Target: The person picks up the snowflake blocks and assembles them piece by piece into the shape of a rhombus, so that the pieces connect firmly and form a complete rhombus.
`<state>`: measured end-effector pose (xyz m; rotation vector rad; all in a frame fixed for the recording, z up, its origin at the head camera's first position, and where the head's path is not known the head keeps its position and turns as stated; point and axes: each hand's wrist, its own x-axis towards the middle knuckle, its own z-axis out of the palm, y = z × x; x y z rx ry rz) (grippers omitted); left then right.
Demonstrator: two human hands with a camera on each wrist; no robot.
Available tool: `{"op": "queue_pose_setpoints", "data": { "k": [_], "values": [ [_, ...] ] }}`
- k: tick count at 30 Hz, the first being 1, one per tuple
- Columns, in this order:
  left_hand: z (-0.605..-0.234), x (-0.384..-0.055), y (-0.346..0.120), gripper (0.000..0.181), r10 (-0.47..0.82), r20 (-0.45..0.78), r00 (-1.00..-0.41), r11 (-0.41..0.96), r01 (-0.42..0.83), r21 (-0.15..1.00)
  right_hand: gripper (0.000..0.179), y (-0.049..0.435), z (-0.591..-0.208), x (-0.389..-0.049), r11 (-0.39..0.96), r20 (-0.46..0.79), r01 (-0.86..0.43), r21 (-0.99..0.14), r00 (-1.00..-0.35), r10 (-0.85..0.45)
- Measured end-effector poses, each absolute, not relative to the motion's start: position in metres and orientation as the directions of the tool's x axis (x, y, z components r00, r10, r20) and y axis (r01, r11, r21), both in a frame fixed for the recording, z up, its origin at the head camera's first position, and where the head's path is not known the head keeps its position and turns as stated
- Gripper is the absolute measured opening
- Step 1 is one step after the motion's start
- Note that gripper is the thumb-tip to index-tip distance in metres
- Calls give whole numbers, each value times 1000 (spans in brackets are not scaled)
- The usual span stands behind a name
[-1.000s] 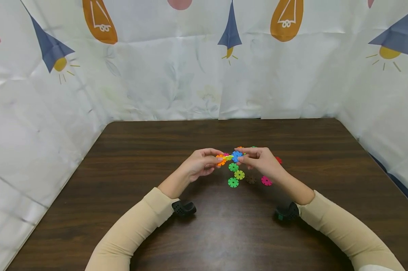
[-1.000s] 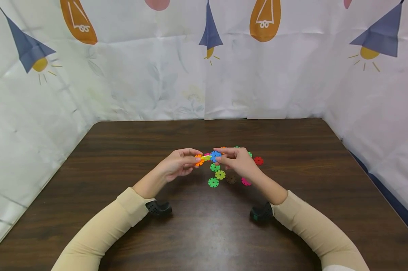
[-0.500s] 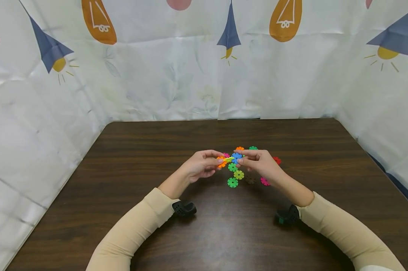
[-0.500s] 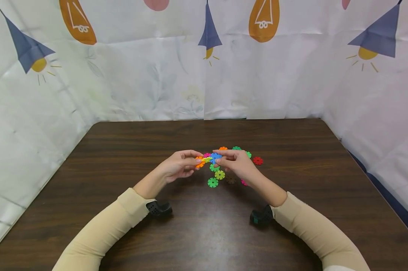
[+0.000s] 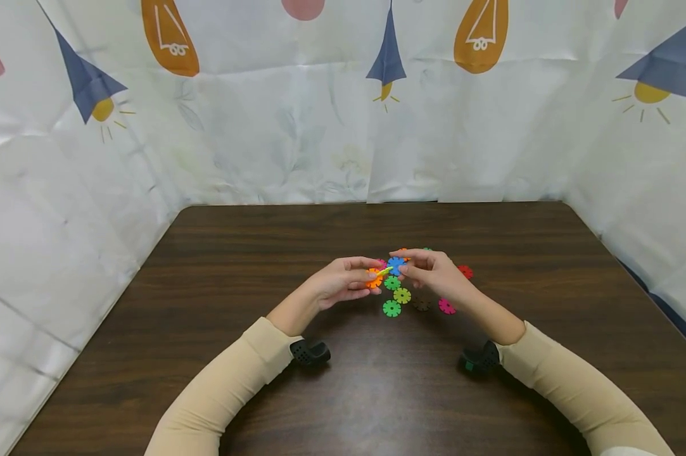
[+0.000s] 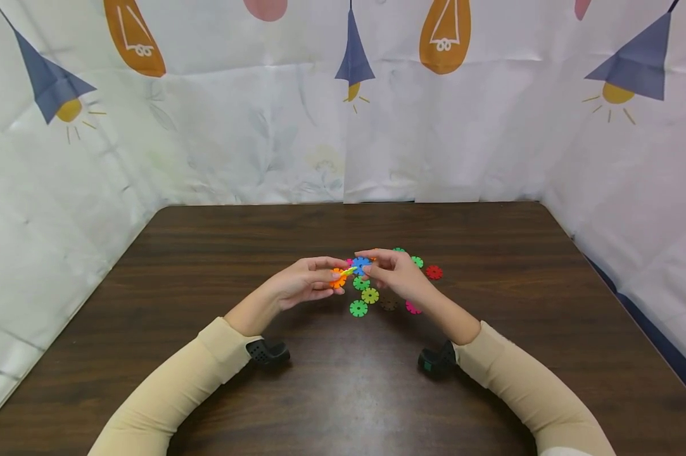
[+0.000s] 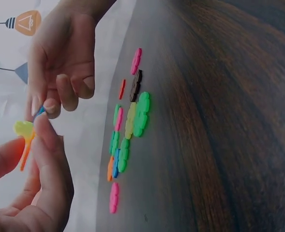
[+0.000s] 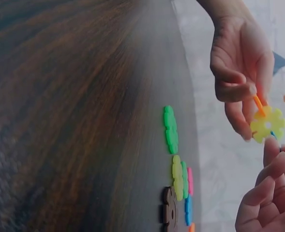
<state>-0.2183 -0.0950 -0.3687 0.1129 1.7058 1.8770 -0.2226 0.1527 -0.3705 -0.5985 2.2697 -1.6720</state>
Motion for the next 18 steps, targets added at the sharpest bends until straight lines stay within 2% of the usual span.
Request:
{"op": "queue_pose_setpoints", "data": {
  "k": [8,18],
  "values": [
    [-365,-214,-92,47,539,-309,-783,9,-362,932,39,148,-372,-222,277,64,-240,-930,-852,-520],
    [-365,-215,-92,49,501,-321,-804,14,-363,932,45,161,-372,-234,401,103,-351,-846,-846,-523]
  ]
}}
